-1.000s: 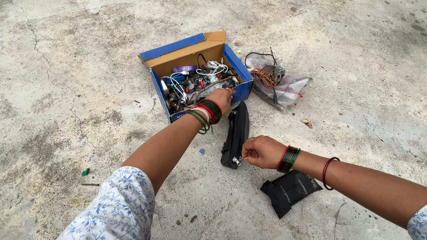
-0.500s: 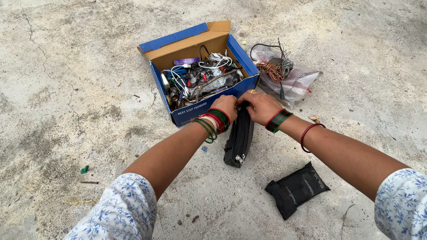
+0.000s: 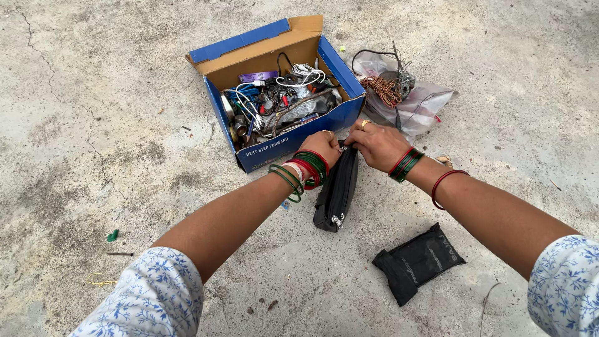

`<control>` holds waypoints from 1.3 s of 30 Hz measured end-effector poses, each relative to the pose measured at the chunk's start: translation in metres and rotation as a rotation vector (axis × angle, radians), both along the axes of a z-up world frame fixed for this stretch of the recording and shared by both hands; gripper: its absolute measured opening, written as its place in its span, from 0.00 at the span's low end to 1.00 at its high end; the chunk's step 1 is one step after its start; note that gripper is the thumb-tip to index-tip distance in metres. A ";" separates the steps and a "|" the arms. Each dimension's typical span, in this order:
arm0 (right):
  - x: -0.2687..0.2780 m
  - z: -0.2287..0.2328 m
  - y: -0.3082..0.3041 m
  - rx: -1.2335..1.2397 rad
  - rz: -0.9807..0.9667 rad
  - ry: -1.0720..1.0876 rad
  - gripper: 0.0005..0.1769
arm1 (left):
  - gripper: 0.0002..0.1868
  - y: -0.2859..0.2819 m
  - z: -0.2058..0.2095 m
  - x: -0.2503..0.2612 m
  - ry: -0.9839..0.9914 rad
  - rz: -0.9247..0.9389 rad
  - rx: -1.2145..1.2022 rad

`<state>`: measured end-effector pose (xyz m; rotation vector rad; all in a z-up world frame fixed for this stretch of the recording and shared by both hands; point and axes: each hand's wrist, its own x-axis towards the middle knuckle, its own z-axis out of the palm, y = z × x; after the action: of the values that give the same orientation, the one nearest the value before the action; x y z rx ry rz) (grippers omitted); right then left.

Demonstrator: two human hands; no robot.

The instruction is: The person places a wrench and a pair of scissors into a black pouch, zips it closed, and puts it inside a blue cardboard box. They then gather small metal components, place them into a second black pouch, and add it to the box.

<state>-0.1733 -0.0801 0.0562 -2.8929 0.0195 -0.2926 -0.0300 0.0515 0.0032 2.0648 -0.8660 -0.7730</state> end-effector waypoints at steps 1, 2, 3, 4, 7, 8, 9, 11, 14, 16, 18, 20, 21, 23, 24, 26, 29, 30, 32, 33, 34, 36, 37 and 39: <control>0.002 -0.002 -0.001 -0.021 0.019 -0.026 0.08 | 0.05 0.006 0.005 -0.005 -0.266 -0.116 0.020; 0.002 -0.003 -0.002 -0.044 0.036 -0.053 0.07 | 0.07 0.010 0.012 -0.009 -0.532 -0.234 0.038; 0.002 -0.004 -0.004 -0.043 0.034 -0.052 0.07 | 0.07 0.015 0.019 -0.011 -0.531 -0.236 0.038; 0.003 -0.004 -0.005 -0.056 0.031 -0.048 0.07 | 0.14 0.020 0.026 -0.012 -0.705 -0.328 -0.032; 0.004 -0.004 -0.003 -0.063 0.021 -0.038 0.06 | 0.24 0.031 0.043 -0.016 -0.868 -0.434 -0.054; 0.003 -0.003 -0.003 -0.057 0.010 -0.027 0.05 | 0.26 0.033 0.046 -0.020 -0.852 -0.452 -0.007; 0.002 -0.002 -0.004 -0.058 0.008 -0.026 0.05 | 0.26 0.035 0.049 -0.022 -0.852 -0.453 -0.010; 0.003 -0.001 -0.004 -0.051 0.011 -0.021 0.07 | 0.25 0.042 0.054 -0.023 -0.858 -0.519 0.051; 0.003 0.000 -0.002 -0.067 -0.030 0.019 0.05 | 0.25 0.059 0.058 -0.033 -0.831 -0.545 0.092; 0.004 0.000 -0.002 -0.078 -0.040 0.043 0.06 | 0.25 0.070 0.062 -0.040 -0.817 -0.557 0.118; 0.005 -0.001 -0.003 -0.089 -0.053 0.067 0.06 | 0.25 0.080 0.065 -0.045 -0.801 -0.572 0.144; 0.005 -0.001 -0.004 -0.118 -0.060 0.089 0.07 | 0.23 0.089 0.069 -0.048 -0.775 -0.605 0.154; 0.005 -0.001 -0.004 -0.119 -0.061 0.087 0.07 | 0.23 0.094 0.070 -0.049 -0.778 -0.604 0.153; 0.005 -0.001 -0.003 -0.137 -0.069 0.088 0.08 | 0.24 0.101 0.073 -0.052 -0.752 -0.631 0.117; 0.005 -0.002 -0.003 -0.140 -0.068 0.084 0.08 | 0.24 0.104 0.074 -0.054 -0.756 -0.629 0.116; 0.006 -0.003 -0.002 -0.173 -0.104 0.121 0.08 | 0.23 0.110 0.075 -0.058 -0.742 -0.673 0.173; 0.008 -0.006 -0.001 -0.168 -0.134 0.111 0.08 | 0.22 0.120 0.073 -0.064 -0.722 -0.682 0.184; 0.009 -0.007 -0.001 -0.172 -0.136 0.106 0.08 | 0.22 0.123 0.071 -0.066 -0.729 -0.681 0.181; 0.010 -0.009 0.002 -0.183 -0.191 0.145 0.08 | 0.23 0.129 0.067 -0.071 -0.716 -0.674 0.189; 0.010 -0.009 0.003 -0.186 -0.191 0.139 0.08 | 0.23 0.130 0.065 -0.070 -0.722 -0.671 0.188; 0.012 -0.009 0.005 -0.187 -0.195 0.112 0.08 | 0.23 0.130 0.064 -0.069 -0.734 -0.677 0.158; 0.013 -0.004 0.010 -0.191 -0.196 0.078 0.09 | 0.24 0.131 0.061 -0.069 -0.751 -0.678 0.128; 0.013 0.001 0.013 -0.184 -0.246 0.175 0.09 | 0.24 0.131 0.061 -0.070 -0.738 -0.673 0.147; 0.013 0.014 0.021 -0.181 -0.292 0.264 0.10 | 0.24 0.132 0.065 -0.068 -0.732 -0.661 0.167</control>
<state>-0.1608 -0.0590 0.0704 -3.0831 0.4862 0.0448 -0.0976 0.1836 0.0685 2.2441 -2.0112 -0.3914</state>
